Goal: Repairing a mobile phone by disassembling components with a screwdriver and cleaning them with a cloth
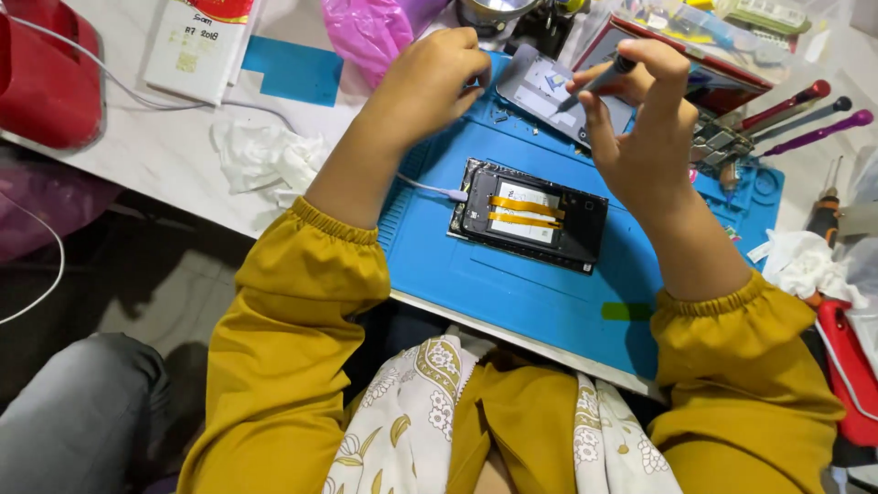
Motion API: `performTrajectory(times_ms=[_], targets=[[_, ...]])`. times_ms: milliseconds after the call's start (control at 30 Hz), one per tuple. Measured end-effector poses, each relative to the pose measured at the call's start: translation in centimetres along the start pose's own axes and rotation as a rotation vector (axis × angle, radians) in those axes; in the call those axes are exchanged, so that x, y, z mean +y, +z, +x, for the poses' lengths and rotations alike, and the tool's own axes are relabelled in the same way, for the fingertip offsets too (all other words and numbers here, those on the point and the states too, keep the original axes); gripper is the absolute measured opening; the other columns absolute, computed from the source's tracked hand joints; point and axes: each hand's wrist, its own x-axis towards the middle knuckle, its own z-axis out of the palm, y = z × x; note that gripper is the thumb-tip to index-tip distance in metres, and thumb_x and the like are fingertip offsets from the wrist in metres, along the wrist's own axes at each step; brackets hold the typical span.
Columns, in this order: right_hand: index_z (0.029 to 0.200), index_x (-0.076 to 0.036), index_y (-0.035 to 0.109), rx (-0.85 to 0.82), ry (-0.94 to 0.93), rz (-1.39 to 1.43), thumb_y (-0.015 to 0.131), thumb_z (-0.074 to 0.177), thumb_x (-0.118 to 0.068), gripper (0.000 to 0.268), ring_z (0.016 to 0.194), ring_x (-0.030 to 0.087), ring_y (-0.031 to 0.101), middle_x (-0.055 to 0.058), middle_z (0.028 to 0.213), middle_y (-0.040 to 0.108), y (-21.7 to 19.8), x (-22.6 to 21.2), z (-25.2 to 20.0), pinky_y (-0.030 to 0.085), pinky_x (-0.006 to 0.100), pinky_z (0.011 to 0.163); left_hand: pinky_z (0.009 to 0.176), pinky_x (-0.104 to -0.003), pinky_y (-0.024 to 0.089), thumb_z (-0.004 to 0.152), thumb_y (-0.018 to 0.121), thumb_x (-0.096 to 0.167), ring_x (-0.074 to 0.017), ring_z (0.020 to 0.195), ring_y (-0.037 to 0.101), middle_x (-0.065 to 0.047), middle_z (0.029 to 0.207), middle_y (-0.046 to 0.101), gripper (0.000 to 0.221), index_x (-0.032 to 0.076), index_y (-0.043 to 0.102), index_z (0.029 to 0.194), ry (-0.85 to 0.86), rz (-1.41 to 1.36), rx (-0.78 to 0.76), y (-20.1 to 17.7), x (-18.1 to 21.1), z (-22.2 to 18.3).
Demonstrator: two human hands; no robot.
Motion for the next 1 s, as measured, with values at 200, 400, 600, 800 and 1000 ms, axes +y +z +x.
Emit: performTrajectory(times_ms=[200,400,600,800,1000], targets=[[0.135,-0.003,0.028,0.0,0.019,0.099,0.057,0.112,0.017,0.043,0.104,0.043,0.074,0.032,0.112,0.064,2.9,1.7,-0.1,0.062,0.046,0.095,0.06,-0.05,0.054,0.085,0.079,0.01,-0.0345,0.091,0.065,-0.01,0.092,0.064,0.008,0.01,0.074,0.09,-0.049,0.057,-0.042,0.9,0.7,-0.2],[0.133,-0.005,0.026,0.01,0.014,0.134,0.055,0.111,0.019,0.043,0.106,0.044,0.073,0.033,0.114,0.058,3.8,2.5,-1.1,0.062,0.048,0.093,0.059,-0.049,0.054,0.086,0.083,0.014,-0.0349,0.088,0.066,-0.01,0.091,0.064,0.011,0.008,0.075,0.091,-0.005,0.064,-0.025,1.1,0.7,-0.3],[0.131,-0.001,0.028,-0.019,-0.014,0.073,0.056,0.112,0.018,0.039,0.111,0.046,0.072,0.034,0.117,0.06,3.9,3.6,-2.2,0.062,0.048,0.092,0.056,-0.049,0.052,0.087,0.083,0.017,-0.0349,0.082,0.066,-0.008,0.09,0.066,0.01,0.011,0.075,0.088,0.014,0.1,-0.029,1.3,1.0,-0.6],[0.131,-0.001,0.028,-0.044,-0.019,0.061,0.057,0.112,0.018,0.039,0.109,0.046,0.071,0.036,0.115,0.061,4.2,3.7,-2.5,0.062,0.048,0.091,0.053,-0.05,0.051,0.088,0.083,0.021,-0.0363,0.081,0.067,-0.008,0.091,0.065,0.013,0.012,0.073,0.087,0.008,0.119,-0.032,1.1,1.3,-0.7],[0.131,0.0,0.029,-0.047,-0.028,0.056,0.058,0.112,0.017,0.038,0.107,0.046,0.072,0.036,0.113,0.061,4.1,3.3,-2.4,0.062,0.048,0.091,0.054,-0.05,0.051,0.088,0.082,0.02,-0.0361,0.081,0.067,-0.008,0.092,0.066,0.01,0.013,0.075,0.087,-0.005,0.087,-0.045,1.3,1.4,-0.7]])
